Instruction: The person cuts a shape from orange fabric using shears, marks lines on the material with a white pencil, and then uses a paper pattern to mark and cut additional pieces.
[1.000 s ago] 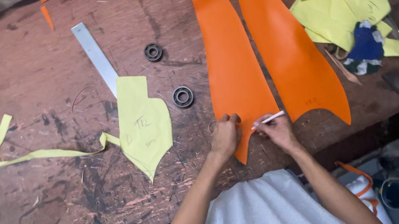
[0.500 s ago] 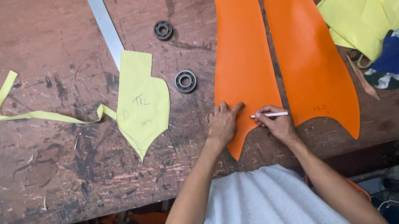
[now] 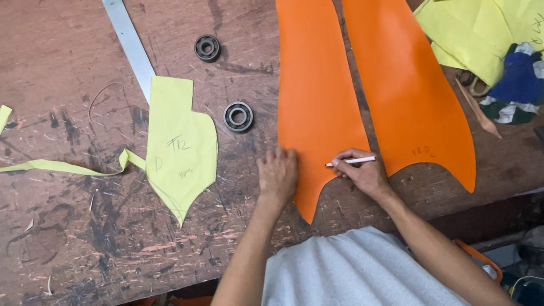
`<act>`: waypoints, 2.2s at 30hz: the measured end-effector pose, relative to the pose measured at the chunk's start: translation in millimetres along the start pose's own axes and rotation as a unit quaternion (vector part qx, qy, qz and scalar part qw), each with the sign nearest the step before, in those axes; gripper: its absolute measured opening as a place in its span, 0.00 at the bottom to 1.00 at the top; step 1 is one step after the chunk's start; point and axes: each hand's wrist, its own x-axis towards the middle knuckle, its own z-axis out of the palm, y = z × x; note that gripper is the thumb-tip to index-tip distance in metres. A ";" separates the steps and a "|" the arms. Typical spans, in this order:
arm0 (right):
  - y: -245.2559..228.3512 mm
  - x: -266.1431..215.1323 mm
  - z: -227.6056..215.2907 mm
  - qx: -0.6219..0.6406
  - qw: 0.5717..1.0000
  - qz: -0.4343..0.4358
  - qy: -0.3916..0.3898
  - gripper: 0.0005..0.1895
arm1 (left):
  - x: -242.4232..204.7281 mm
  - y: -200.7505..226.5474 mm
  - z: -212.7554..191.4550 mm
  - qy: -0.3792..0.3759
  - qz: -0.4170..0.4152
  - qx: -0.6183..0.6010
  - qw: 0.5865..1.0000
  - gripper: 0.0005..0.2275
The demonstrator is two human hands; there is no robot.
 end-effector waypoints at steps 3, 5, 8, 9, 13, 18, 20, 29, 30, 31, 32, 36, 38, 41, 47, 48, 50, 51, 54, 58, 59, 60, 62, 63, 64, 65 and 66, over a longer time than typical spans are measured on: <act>3.9 -0.2 -1.5 -0.007 1.000 0.000 -0.005 0.08 | 4.8 0.1 -23.7 -0.282 -0.173 0.111 0.937 0.16; 3.7 -1.3 -0.8 -0.006 1.000 0.003 -0.005 0.08 | 6.3 -1.0 -31.6 -0.314 -0.243 0.054 0.916 0.10; 3.3 -0.8 0.4 -0.004 1.000 -0.006 -0.004 0.07 | 5.3 3.7 -19.9 -0.126 -0.098 0.036 0.987 0.09; 3.5 -0.5 -0.9 -0.004 1.000 -0.020 -0.006 0.07 | 6.5 8.2 -12.7 -0.126 -0.100 0.034 0.986 0.09; 4.1 3.4 -3.4 0.019 1.000 -0.005 -0.023 0.07 | 4.6 18.2 2.1 -0.022 -0.085 -0.046 0.995 0.17; 12.4 4.4 -5.4 0.006 1.000 0.001 -0.008 0.07 | -9.4 -11.3 24.4 0.073 -0.140 -0.005 0.988 0.27; 14.9 4.8 -4.8 0.024 1.000 0.002 -0.012 0.07 | -8.8 -30.6 41.3 0.149 -0.082 -0.113 0.979 0.20; 15.7 8.0 -7.7 0.039 0.999 0.003 -0.018 0.08 | -3.8 -63.6 50.9 -0.061 -0.142 -0.117 0.981 0.07; 14.2 8.3 -6.1 0.039 0.999 0.004 -0.017 0.08 | -3.6 -70.1 36.8 -0.045 -0.171 -0.026 0.984 0.15; 12.2 8.8 -4.0 0.039 0.999 0.003 -0.016 0.08 | -2.6 -74.2 20.7 -0.029 -0.197 0.065 0.978 0.24; 9.6 7.7 -3.2 0.033 0.999 0.002 -0.013 0.08 | -0.7 -72.1 5.7 -0.029 -0.195 0.063 0.978 0.24; -9.6 -4.1 0.1 -0.088 0.995 -0.035 -0.001 0.08 | 0.4 -55.4 -20.8 -0.011 -0.284 0.121 0.951 0.17; -20.1 -10.5 1.8 -0.108 0.994 -0.030 0.002 0.08 | 6.8 -39.1 -7.6 0.017 -0.140 0.095 0.985 0.16; -25.7 -12.7 3.5 -0.124 0.992 -0.022 0.004 0.08 | 15.5 -9.6 16.8 0.016 0.031 -0.121 0.992 0.13; -22.3 -21.7 2.3 -0.129 0.988 -0.088 0.009 0.09 | 8.7 14.2 8.4 -0.052 0.037 -0.150 0.987 0.33; -23.8 -23.1 3.3 -0.130 0.986 -0.106 0.009 0.10 | 8.7 15.0 6.2 -0.052 0.037 -0.151 0.986 0.33; -27.9 -26.6 5.6 -0.129 0.989 -0.073 0.023 0.09 | 8.0 14.8 3.7 -0.053 0.039 -0.145 0.987 0.35; -29.8 -27.5 7.4 -0.128 0.990 -0.041 0.037 0.09 | 7.6 14.5 3.2 -0.053 0.038 -0.145 0.987 0.35; -32.3 -27.7 13.9 -0.138 0.986 -0.080 0.047 0.09 | 6.3 15.6 4.4 -0.041 0.044 -0.130 0.990 0.37; -32.9 -30.1 17.1 -0.178 0.975 -0.105 0.078 0.09 | 8.1 16.3 4.9 -0.038 0.041 -0.133 0.990 0.37; -32.1 -30.4 16.8 -0.171 0.978 -0.098 0.070 0.08 | 8.1 16.5 5.1 -0.034 0.040 -0.138 0.989 0.37; -30.9 -31.5 17.2 -0.164 0.980 -0.090 0.063 0.08 | 7.7 16.3 5.1 -0.035 0.039 -0.138 0.989 0.37; -30.1 -34.5 16.5 -0.182 0.978 -0.088 0.053 0.07 | 9.1 16.3 4.4 -0.046 0.037 -0.132 0.990 0.37; -31.0 -34.9 16.3 -0.200 0.975 -0.087 0.045 0.07 | 8.8 16.6 4.2 -0.045 0.038 -0.131 0.990 0.37; -32.8 -35.4 16.7 -0.200 0.975 -0.088 0.045 0.07 | 7.8 17.0 4.0 -0.038 0.039 -0.138 0.989 0.36; -35.1 -36.7 17.0 -0.190 0.976 -0.092 0.046 0.08 | 7.7 16.8 3.8 -0.031 0.039 -0.145 0.988 0.35; -37.2 -38.5 17.4 -0.181 0.978 -0.095 0.046 0.09 | 7.8 16.3 3.8 -0.031 0.038 -0.145 0.988 0.35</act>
